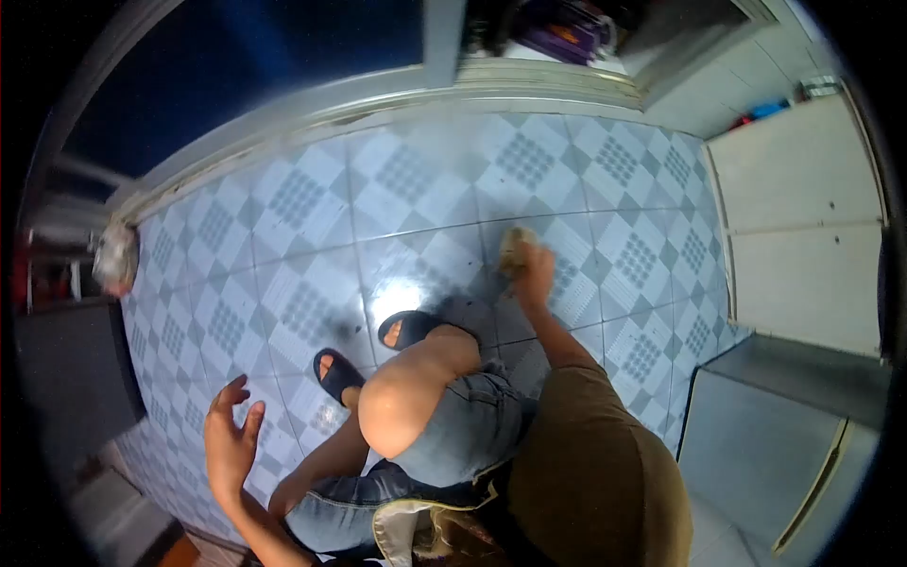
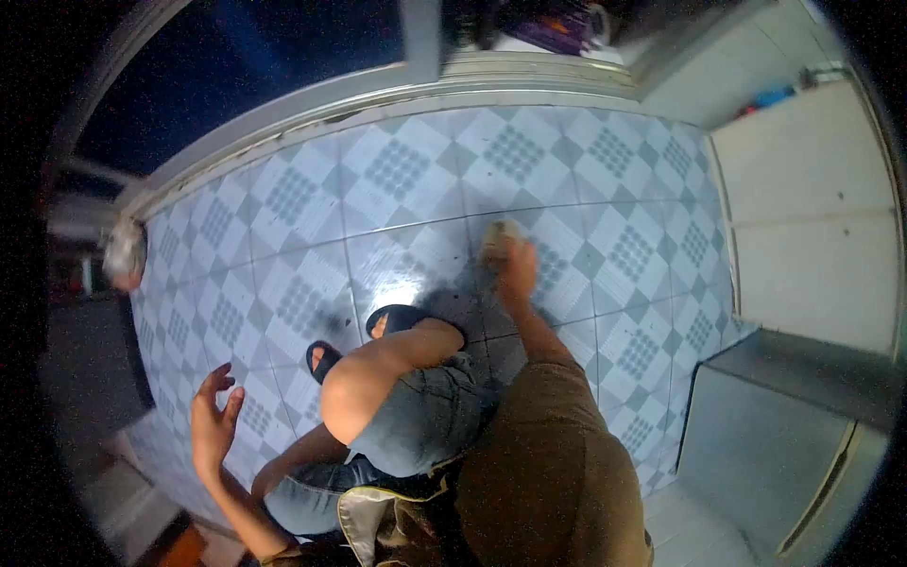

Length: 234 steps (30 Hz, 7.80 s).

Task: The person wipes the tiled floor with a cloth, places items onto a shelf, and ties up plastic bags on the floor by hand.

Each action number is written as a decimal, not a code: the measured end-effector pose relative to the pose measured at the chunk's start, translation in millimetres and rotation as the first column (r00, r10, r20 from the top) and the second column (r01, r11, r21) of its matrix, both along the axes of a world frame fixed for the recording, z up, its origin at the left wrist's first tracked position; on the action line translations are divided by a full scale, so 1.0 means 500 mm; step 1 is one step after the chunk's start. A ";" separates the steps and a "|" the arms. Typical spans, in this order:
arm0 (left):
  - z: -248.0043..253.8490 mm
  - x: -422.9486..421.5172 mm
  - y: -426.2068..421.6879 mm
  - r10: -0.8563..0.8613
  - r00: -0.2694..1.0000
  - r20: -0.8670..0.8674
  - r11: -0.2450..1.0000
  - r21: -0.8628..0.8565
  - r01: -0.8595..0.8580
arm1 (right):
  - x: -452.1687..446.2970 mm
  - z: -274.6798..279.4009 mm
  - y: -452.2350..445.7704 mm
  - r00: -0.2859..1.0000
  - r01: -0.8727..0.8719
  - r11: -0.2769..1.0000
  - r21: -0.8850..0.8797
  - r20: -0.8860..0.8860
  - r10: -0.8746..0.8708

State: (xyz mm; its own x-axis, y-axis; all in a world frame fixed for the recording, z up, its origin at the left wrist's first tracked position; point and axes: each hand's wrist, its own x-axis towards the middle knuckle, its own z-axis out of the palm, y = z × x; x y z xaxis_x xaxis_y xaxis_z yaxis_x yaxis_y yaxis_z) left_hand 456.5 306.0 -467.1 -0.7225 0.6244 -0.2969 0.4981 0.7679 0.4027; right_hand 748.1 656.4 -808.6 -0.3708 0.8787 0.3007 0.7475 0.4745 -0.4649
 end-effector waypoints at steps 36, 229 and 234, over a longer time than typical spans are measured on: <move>-0.123 -0.070 0.216 -0.089 0.948 0.307 0.977 -0.158 0.143 | 0.421 -0.121 0.376 0.469 0.876 0.388 -0.288 0.316 -0.825; 0.043 0.144 0.525 -0.182 0.979 -0.087 0.967 -0.194 0.163 | -0.543 -0.215 0.179 0.971 -0.234 0.951 -0.205 -0.096 0.218; 0.026 0.140 0.487 -0.167 0.983 -0.078 0.962 -0.230 0.145 | -0.709 -0.088 0.116 0.725 -0.643 0.694 -0.324 -0.549 0.416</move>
State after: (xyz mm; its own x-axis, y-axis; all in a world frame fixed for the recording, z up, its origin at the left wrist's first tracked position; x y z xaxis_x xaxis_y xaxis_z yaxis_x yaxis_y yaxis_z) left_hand 526.7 549.3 -454.1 -0.6534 0.6573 -0.3756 0.6465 0.7426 0.1749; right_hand 393.5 714.4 -852.4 -0.7603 0.6318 0.1509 0.1222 0.3672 -0.9221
